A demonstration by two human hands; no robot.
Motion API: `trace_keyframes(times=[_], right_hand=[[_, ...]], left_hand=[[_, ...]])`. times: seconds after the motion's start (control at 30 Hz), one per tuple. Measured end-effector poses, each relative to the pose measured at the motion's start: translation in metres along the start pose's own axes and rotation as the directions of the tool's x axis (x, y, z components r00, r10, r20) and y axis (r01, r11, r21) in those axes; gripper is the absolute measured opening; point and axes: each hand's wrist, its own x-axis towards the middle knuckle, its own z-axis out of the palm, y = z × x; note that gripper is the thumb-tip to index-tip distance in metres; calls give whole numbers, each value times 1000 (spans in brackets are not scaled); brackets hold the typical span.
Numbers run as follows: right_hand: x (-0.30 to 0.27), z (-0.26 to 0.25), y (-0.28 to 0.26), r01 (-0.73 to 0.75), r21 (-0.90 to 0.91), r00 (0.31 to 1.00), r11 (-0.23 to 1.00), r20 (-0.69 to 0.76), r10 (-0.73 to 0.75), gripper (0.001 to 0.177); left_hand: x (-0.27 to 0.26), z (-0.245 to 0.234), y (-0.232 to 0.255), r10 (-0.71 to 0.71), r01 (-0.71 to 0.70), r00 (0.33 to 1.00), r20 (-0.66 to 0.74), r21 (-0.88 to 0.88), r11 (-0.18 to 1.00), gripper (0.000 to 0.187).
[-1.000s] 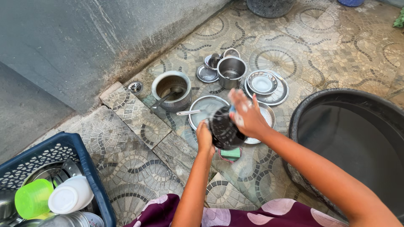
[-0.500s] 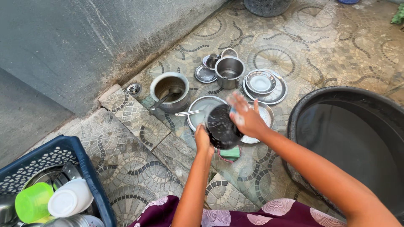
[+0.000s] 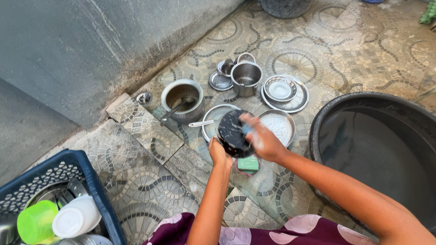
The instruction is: The person washes various metal bowls, a blue plastic container, and a white plate by hand using a sponge and soapy water in a large tub on the ground.
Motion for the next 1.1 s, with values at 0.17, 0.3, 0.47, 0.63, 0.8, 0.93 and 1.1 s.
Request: trace_keyframes(times=[0.17,0.3,0.47,0.63,0.8,0.93,1.1], right_hand=[[15,9,85,-484,491,726,725,-237,645,48],[19,-5,84,-770,397,585,499,128,801,53],[18,-3,62,-562,-182,814,807,50,579,58],[13,4,12,255,-519,967,816,115,-229,20],[-19,19,-13,357,-317,900,879,370,-232,30],[-18,2,44,569,-507,799,647,525,-291,26],[-19,6,51,492,-729,867,477,460,-190,36]], left_hand=[[-21,12,15,-220,215,968,123,51,975,31],[-20,7,10,-146,104,982,118,307,946,37],[-32,17,36,-186,-11,950,250,624,781,56],[-88,71,67,-488,335,867,97,612,717,63],[-82,66,68,124,-322,913,389,500,804,47],[-88,59,82,368,-702,712,598,613,362,46],[-113,71,90,434,-740,668,604,604,298,51]])
